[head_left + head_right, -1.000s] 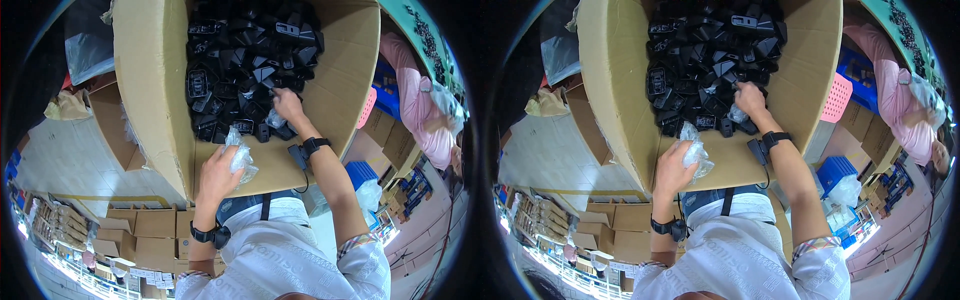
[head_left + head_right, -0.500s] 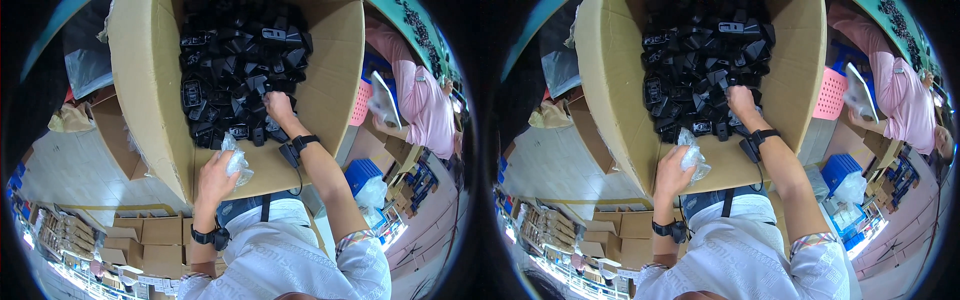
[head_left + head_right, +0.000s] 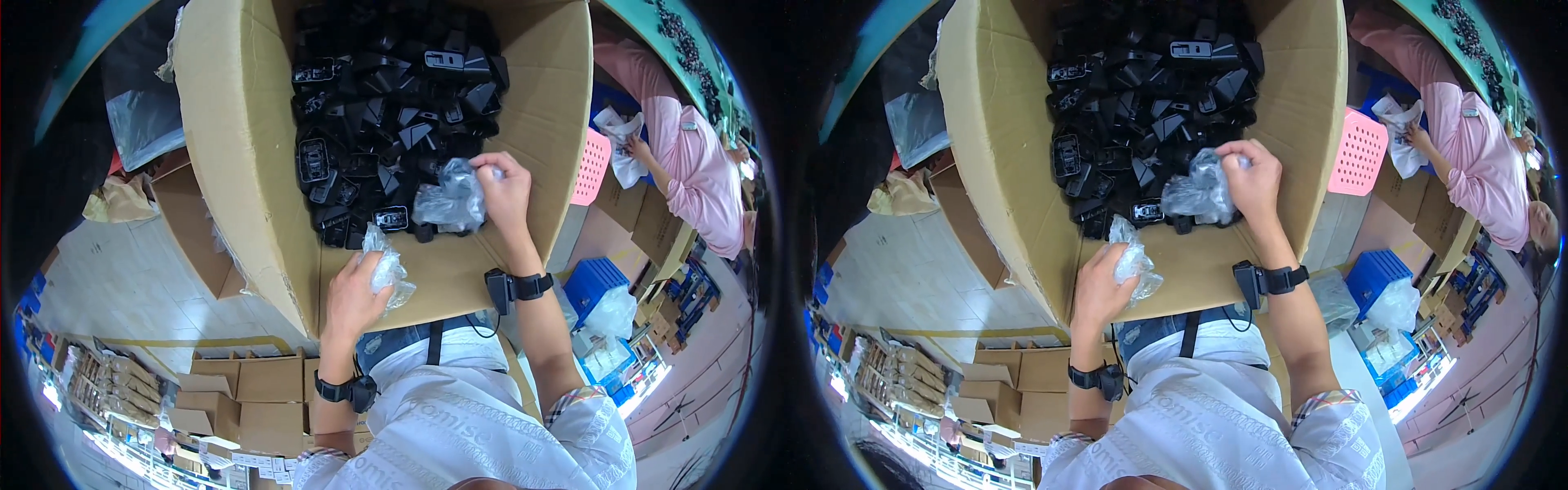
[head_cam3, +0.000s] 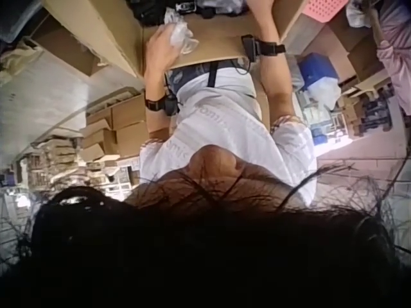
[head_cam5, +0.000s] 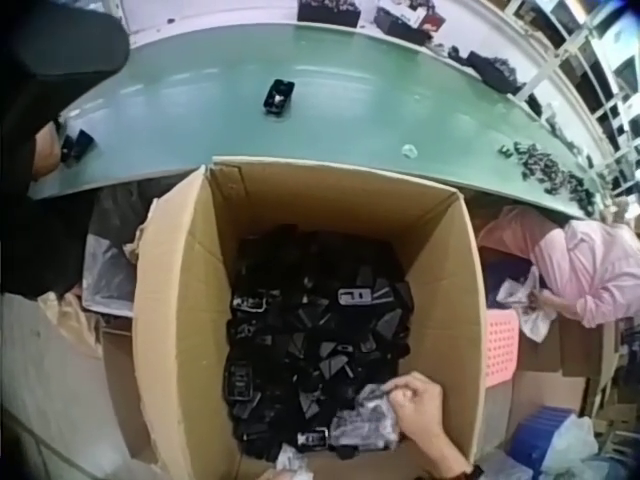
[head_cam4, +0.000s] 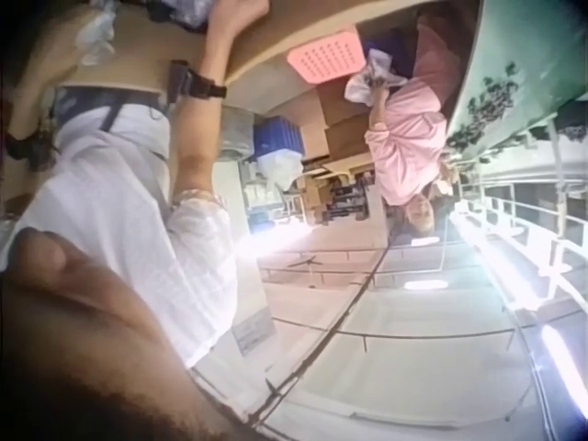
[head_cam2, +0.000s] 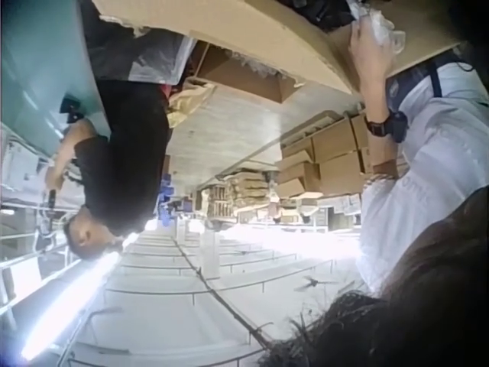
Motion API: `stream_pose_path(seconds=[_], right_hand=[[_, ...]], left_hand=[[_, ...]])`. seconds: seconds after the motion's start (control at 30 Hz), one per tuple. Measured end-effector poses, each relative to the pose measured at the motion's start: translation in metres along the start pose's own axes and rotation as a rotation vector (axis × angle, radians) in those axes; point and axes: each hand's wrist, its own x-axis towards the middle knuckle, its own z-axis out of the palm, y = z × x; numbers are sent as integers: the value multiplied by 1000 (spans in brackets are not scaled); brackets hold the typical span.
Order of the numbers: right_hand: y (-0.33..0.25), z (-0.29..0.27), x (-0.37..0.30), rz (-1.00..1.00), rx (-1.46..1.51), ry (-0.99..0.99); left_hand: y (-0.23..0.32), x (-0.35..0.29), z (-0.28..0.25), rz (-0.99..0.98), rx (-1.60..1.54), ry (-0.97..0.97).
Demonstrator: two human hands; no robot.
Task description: The person packs black plastic components into plastic bags, places them into a cardboard box, and covers them with a newspaper before moving the box aside.
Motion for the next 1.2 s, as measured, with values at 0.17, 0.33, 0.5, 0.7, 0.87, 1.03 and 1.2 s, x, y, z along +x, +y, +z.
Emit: stream_pose_path(seconds=[0.17, 0.33, 0.5, 0.7, 0.87, 1.03, 1.2], right_hand=[[5, 32, 12, -41, -98, -224], [12, 92, 13, -278, -401, -483], [9, 121, 32, -271, -983, -723], [31, 98, 41, -250, -1057, -830], [49, 135, 27, -325, -1192, -857], [60, 100, 36, -310, -874, -609], [56, 82, 29, -261, -719, -576]], left_hand=[[0, 1, 0, 2, 15, 2], [5, 3, -3, -18, 47, -22], [0, 1, -1, -5, 52, -54], [30, 22, -3, -189, 463, -276], [-5, 89, 22, -218, 790, -436], [-46, 114, 58, -135, 819, -267], [-57, 105, 64, -60, 813, -132]])
